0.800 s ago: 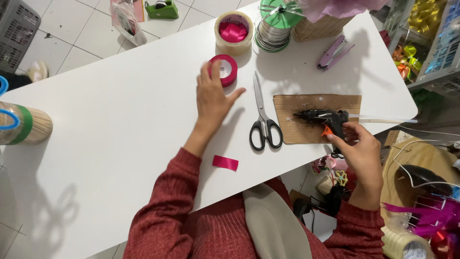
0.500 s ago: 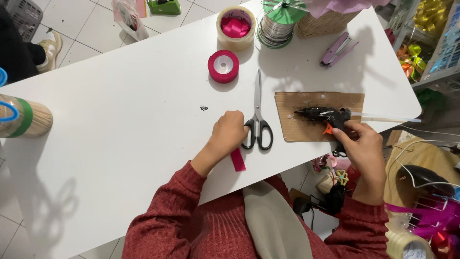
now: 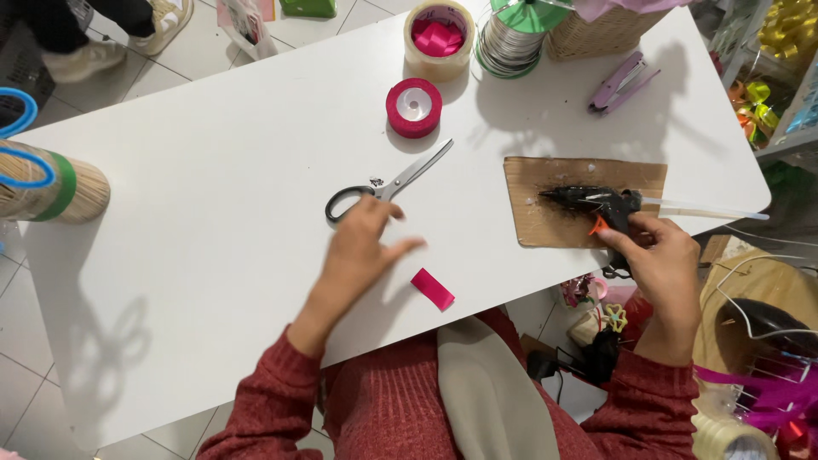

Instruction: The person uses a hot glue gun to apply adhesive to a small piece of pink paper, then folds and rolls it into a flower shape. They attach the finished flower to a wooden stick and repeat the process with another piece of paper.

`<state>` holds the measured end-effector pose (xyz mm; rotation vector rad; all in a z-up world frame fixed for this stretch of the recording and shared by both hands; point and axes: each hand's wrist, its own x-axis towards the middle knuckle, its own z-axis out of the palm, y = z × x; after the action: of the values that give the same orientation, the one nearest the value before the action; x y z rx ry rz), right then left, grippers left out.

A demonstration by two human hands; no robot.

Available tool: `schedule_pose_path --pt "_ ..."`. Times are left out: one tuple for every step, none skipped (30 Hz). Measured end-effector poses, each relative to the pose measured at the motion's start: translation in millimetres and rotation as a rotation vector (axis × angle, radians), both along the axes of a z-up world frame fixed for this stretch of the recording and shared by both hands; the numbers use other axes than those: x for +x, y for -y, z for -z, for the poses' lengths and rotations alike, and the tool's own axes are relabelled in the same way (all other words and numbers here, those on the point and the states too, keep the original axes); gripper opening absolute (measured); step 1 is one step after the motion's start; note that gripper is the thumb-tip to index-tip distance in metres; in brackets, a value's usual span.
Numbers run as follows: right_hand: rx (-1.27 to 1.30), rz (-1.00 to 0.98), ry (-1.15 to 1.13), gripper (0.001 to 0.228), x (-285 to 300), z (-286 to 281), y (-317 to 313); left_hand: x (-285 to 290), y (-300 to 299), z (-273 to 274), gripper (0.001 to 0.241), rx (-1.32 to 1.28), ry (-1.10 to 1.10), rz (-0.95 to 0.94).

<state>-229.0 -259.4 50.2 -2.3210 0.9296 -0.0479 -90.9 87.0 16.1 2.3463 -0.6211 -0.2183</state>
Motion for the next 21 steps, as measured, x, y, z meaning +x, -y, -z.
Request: schedule_pose_path --pt "0.0 -0.003 0.002 0.03 1 1 0 -12 5 4 0.044 0.0 0.002 -0.003" --pt "-0.02 -0.003 -0.015 0.03 2 1 -1 -24 11 8 0.049 0.126 -0.102 0.125" --pt "-0.041 0.003 -0.034 0.032 1 2 -1 -36 17 12 0.055 0.25 -0.208 0.258" --pt "-0.041 0.004 -0.034 0.032 4 0 -2 -36 16 19 0.055 0.25 -0.207 0.259" --pt "-0.054 0.008 -0.046 0.029 4 -2 -4 -35 16 27 0.044 0.245 -0.186 0.258" --pt "-0.066 0.012 -0.057 0.026 5 -3 -5 -35 17 35 0.037 0.24 -0.164 0.257" --pt "-0.067 0.023 -0.059 0.026 5 -1 -2 -31 16 29 0.037 0.239 -0.165 0.268" --pt "-0.048 0.035 -0.063 0.027 4 2 0 -27 16 22 0.033 0.245 -0.212 0.264" --pt "-0.029 0.048 -0.068 0.029 4 5 3 -23 15 15 0.03 0.252 -0.259 0.259" --pt "-0.029 0.057 -0.071 0.029 4 6 4 -23 17 4 0.03 0.252 -0.261 0.269" --pt "0.017 0.072 -0.098 0.034 6 6 5 -21 19 -7 0.021 0.181 -0.319 0.192" --pt "0.063 0.087 -0.124 0.04 8 7 6 -19 22 -18 0.016 0.109 -0.377 0.115" --pt "0.063 0.095 -0.125 0.04 9 5 4 -19 25 -22 0.016 0.11 -0.378 0.122" --pt "0.202 0.101 -0.076 0.036 10 2 3 -19 28 -26 0.014 0.02 -0.461 0.048" --pt "0.341 0.106 -0.024 0.034 11 1 1 -18 32 -30 0.013 -0.071 -0.542 -0.028" --pt "0.342 0.113 -0.023 0.034 10 1 5 -17 36 -35 0.013 -0.069 -0.542 -0.022" --pt "0.45 0.075 0.045 0.023 10 2 8 -18 40 -40 0.014 -0.146 -0.626 -0.074" --pt "0.557 0.036 0.113 0.022 9 3 11 -18 43 -46 0.016 -0.224 -0.709 -0.127" --pt "0.557 0.041 0.113 0.022 10 4 12 -17 47 -43 0.016 -0.222 -0.711 -0.123" --pt "0.495 0.05 0.079 0.022 12 4 14 -17 51 -40 0.015 -0.388 -0.779 -0.108" --pt "0.433 0.057 0.045 0.033 14 4 16 -16 55 -38 0.017 -0.557 -0.846 -0.093"
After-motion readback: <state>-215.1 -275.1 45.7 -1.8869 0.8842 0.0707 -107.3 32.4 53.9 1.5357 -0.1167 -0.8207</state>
